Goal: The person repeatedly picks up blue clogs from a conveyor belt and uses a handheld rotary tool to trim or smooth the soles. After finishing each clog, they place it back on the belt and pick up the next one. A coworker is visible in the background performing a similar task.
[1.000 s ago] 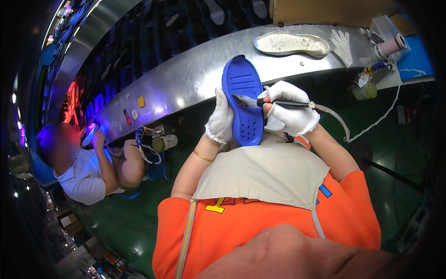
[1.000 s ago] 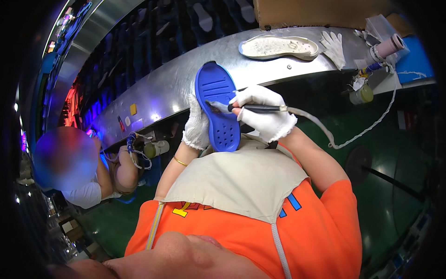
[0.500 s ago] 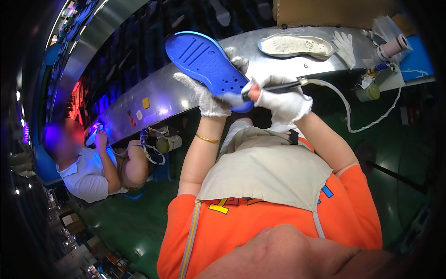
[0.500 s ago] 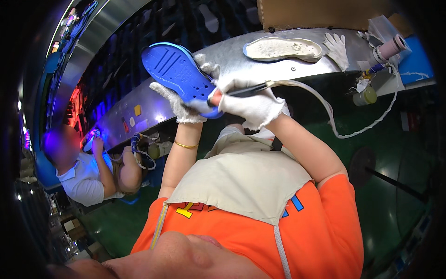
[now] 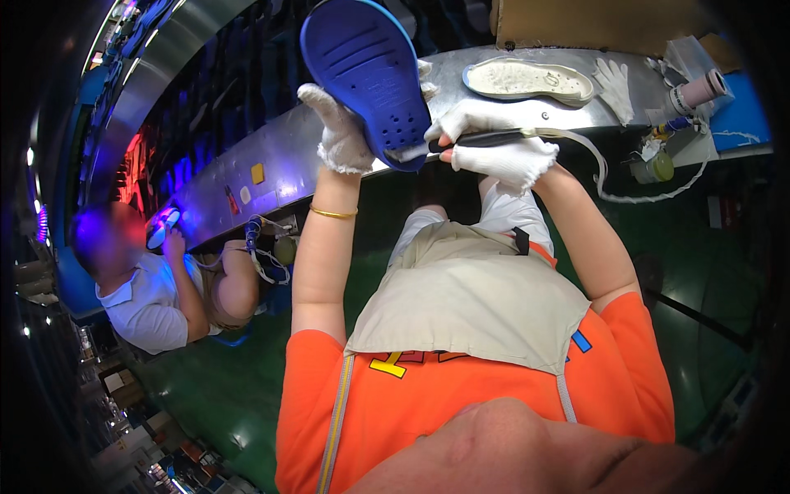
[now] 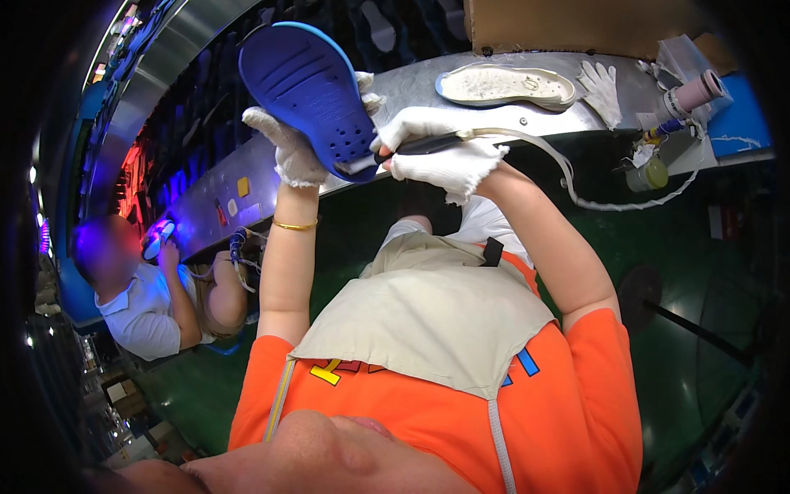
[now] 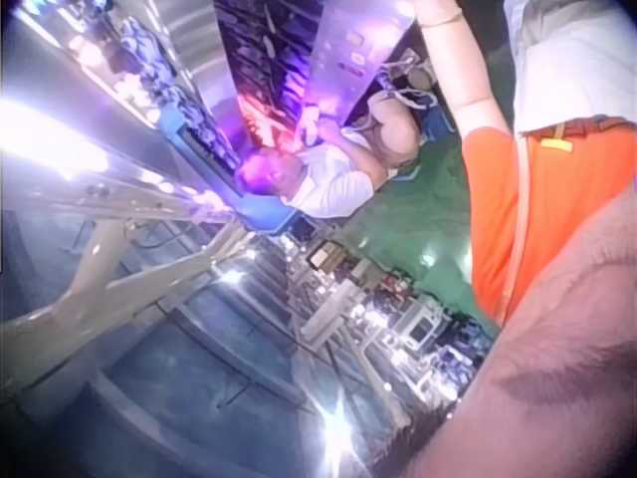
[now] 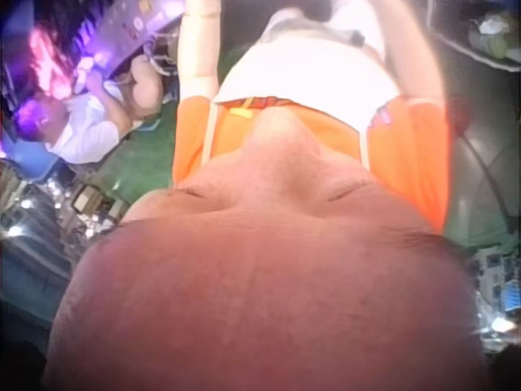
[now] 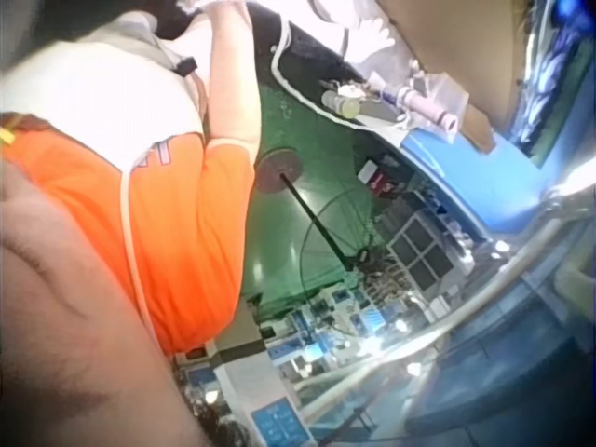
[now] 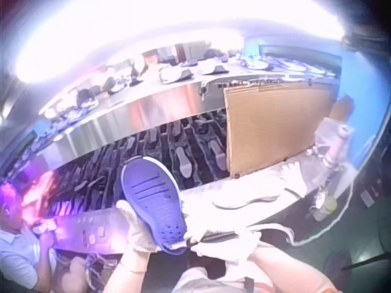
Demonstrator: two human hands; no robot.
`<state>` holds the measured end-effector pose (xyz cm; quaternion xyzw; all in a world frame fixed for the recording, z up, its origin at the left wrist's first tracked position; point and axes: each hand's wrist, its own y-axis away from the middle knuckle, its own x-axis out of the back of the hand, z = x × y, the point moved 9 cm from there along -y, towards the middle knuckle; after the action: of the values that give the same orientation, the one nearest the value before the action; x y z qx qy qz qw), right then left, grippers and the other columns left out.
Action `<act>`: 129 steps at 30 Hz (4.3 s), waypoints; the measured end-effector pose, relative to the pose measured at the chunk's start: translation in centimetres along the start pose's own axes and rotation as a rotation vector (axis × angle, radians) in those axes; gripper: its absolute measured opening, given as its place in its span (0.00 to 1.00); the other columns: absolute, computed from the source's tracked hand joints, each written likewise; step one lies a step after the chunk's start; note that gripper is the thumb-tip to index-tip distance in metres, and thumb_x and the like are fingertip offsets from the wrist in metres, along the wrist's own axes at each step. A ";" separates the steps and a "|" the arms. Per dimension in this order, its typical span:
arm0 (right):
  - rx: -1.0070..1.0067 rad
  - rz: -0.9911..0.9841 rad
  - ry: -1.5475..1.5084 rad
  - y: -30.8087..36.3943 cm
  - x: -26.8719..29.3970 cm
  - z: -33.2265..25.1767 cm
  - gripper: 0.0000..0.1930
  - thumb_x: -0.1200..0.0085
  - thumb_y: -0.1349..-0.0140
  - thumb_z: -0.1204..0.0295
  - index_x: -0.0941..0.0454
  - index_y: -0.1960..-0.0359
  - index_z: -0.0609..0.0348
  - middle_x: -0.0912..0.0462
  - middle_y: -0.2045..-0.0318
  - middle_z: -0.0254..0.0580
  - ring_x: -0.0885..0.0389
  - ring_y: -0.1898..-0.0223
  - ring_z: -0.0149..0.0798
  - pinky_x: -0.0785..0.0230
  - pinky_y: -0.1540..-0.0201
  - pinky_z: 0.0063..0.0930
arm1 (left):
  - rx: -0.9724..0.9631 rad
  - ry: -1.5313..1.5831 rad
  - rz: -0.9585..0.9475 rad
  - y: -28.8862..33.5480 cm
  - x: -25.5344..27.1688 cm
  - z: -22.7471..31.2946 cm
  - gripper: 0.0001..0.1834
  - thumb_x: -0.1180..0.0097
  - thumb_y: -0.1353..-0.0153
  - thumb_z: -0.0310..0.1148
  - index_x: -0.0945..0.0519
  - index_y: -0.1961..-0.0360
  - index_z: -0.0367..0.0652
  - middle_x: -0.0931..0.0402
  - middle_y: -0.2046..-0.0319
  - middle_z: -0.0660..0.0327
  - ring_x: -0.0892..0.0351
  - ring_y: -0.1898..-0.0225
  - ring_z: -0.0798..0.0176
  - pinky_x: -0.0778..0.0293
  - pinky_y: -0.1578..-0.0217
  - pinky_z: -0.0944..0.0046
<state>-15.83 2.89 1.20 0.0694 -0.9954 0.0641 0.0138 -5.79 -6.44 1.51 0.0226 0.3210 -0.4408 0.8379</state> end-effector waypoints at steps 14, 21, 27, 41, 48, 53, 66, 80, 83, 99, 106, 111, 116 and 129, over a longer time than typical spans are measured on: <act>0.019 0.001 0.149 -0.5 -0.2 0.2 0.07 0.43 0.53 0.74 0.20 0.70 0.56 0.19 0.71 0.31 0.23 0.67 0.27 0.30 0.62 0.18 | 0.447 -0.412 0.297 -0.8 2.5 -1.6 0.50 0.60 0.52 0.77 0.26 0.47 0.41 0.20 0.63 0.52 0.18 0.66 0.60 0.18 0.65 0.63; 0.000 0.036 0.026 -1.7 1.0 0.4 0.06 0.45 0.53 0.78 0.24 0.71 0.59 0.20 0.65 0.37 0.23 0.62 0.29 0.29 0.55 0.22 | 0.539 -0.324 0.430 -0.2 2.9 -2.0 0.40 0.48 0.46 0.67 0.26 0.51 0.37 0.23 0.65 0.52 0.21 0.69 0.60 0.21 0.69 0.63; -0.040 -0.070 0.218 -1.7 0.8 0.4 0.07 0.43 0.56 0.76 0.22 0.73 0.55 0.20 0.69 0.34 0.23 0.66 0.28 0.29 0.60 0.22 | 0.562 -0.390 0.419 -0.2 4.4 -1.9 0.44 0.49 0.47 0.69 0.29 0.45 0.39 0.23 0.61 0.51 0.21 0.66 0.58 0.21 0.67 0.62; -0.027 0.144 -0.122 -1.3 4.0 0.2 0.09 0.41 0.47 0.80 0.24 0.64 0.58 0.20 0.58 0.40 0.22 0.61 0.27 0.28 0.54 0.23 | -0.103 0.075 0.425 0.4 2.0 5.5 0.47 0.62 0.45 0.73 0.32 0.43 0.39 0.25 0.52 0.50 0.22 0.52 0.56 0.22 0.53 0.58; 0.079 0.244 0.013 0.3 3.2 0.6 0.09 0.39 0.47 0.74 0.23 0.64 0.59 0.18 0.64 0.38 0.21 0.63 0.28 0.29 0.57 0.22 | 0.338 0.539 0.332 4.9 3.3 -7.0 0.40 0.63 0.36 0.62 0.33 0.41 0.34 0.29 0.47 0.46 0.29 0.44 0.45 0.32 0.43 0.46; 0.114 0.384 0.071 0.9 4.6 0.5 0.11 0.38 0.50 0.72 0.23 0.65 0.60 0.19 0.67 0.37 0.21 0.64 0.27 0.29 0.58 0.22 | 0.085 0.579 0.390 5.4 0.7 -8.8 0.28 0.50 0.37 0.48 0.31 0.44 0.39 0.26 0.51 0.49 0.25 0.51 0.49 0.30 0.45 0.50; 0.241 0.294 -0.049 1.6 2.8 -1.3 0.09 0.42 0.47 0.80 0.24 0.63 0.62 0.20 0.65 0.38 0.23 0.63 0.26 0.29 0.57 0.22 | 0.077 0.494 0.459 3.5 0.6 -9.4 0.37 0.62 0.37 0.63 0.36 0.39 0.45 0.31 0.45 0.55 0.28 0.47 0.55 0.31 0.43 0.55; 0.280 0.279 0.150 2.3 0.9 -1.7 0.08 0.43 0.46 0.80 0.22 0.64 0.59 0.19 0.65 0.36 0.21 0.63 0.27 0.27 0.56 0.23 | -0.011 0.353 0.509 2.6 1.8 -6.9 0.38 0.66 0.38 0.66 0.32 0.43 0.44 0.25 0.53 0.52 0.22 0.57 0.53 0.22 0.55 0.54; 0.124 0.159 0.110 2.4 -0.2 -1.5 0.07 0.42 0.46 0.80 0.22 0.65 0.58 0.19 0.65 0.38 0.21 0.64 0.27 0.28 0.55 0.22 | -0.026 0.369 0.486 2.4 1.8 -6.0 0.38 0.66 0.38 0.66 0.32 0.44 0.44 0.24 0.54 0.52 0.22 0.57 0.53 0.22 0.55 0.54; 0.142 0.228 -0.127 4.3 0.8 -2.5 0.08 0.43 0.46 0.81 0.25 0.65 0.62 0.20 0.65 0.39 0.22 0.64 0.27 0.28 0.56 0.24 | -0.057 0.283 0.430 0.6 -1.7 -5.7 0.45 0.64 0.43 0.71 0.37 0.36 0.44 0.34 0.41 0.49 0.31 0.44 0.49 0.36 0.40 0.50; 0.176 0.248 -0.082 3.4 1.1 -1.2 0.07 0.43 0.45 0.75 0.23 0.63 0.58 0.20 0.66 0.35 0.23 0.69 0.23 0.25 0.76 0.18 | -0.073 0.403 0.223 -0.2 -3.7 -3.9 0.45 0.66 0.42 0.71 0.39 0.35 0.46 0.38 0.38 0.49 0.35 0.40 0.48 0.39 0.38 0.49; 0.023 0.182 -0.193 2.5 2.2 0.3 0.07 0.43 0.44 0.74 0.24 0.63 0.58 0.21 0.64 0.37 0.23 0.61 0.28 0.21 0.67 0.33 | -0.013 0.459 0.232 -0.4 -3.3 -3.4 0.45 0.65 0.41 0.70 0.38 0.36 0.44 0.35 0.40 0.47 0.33 0.42 0.44 0.35 0.41 0.47; -0.053 0.106 -0.090 2.2 0.6 -0.6 0.07 0.45 0.45 0.76 0.25 0.64 0.58 0.22 0.61 0.37 0.24 0.64 0.27 0.20 0.74 0.26 | 0.054 0.441 0.216 -0.4 -2.6 -2.9 0.44 0.66 0.40 0.68 0.38 0.36 0.42 0.35 0.41 0.45 0.33 0.42 0.43 0.36 0.40 0.45; -0.120 -0.018 -0.336 2.0 -0.7 3.7 0.07 0.42 0.43 0.74 0.25 0.63 0.55 0.20 0.60 0.36 0.24 0.68 0.24 0.25 0.67 0.21 | 0.117 0.403 0.241 -0.4 0.0 -1.5 0.42 0.62 0.39 0.65 0.35 0.38 0.40 0.33 0.43 0.41 0.29 0.45 0.41 0.31 0.44 0.46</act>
<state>-15.50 4.50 -2.77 0.0870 -0.9851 -0.0079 -0.1483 -6.88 -6.20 0.39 0.1968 0.4505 -0.3422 0.8007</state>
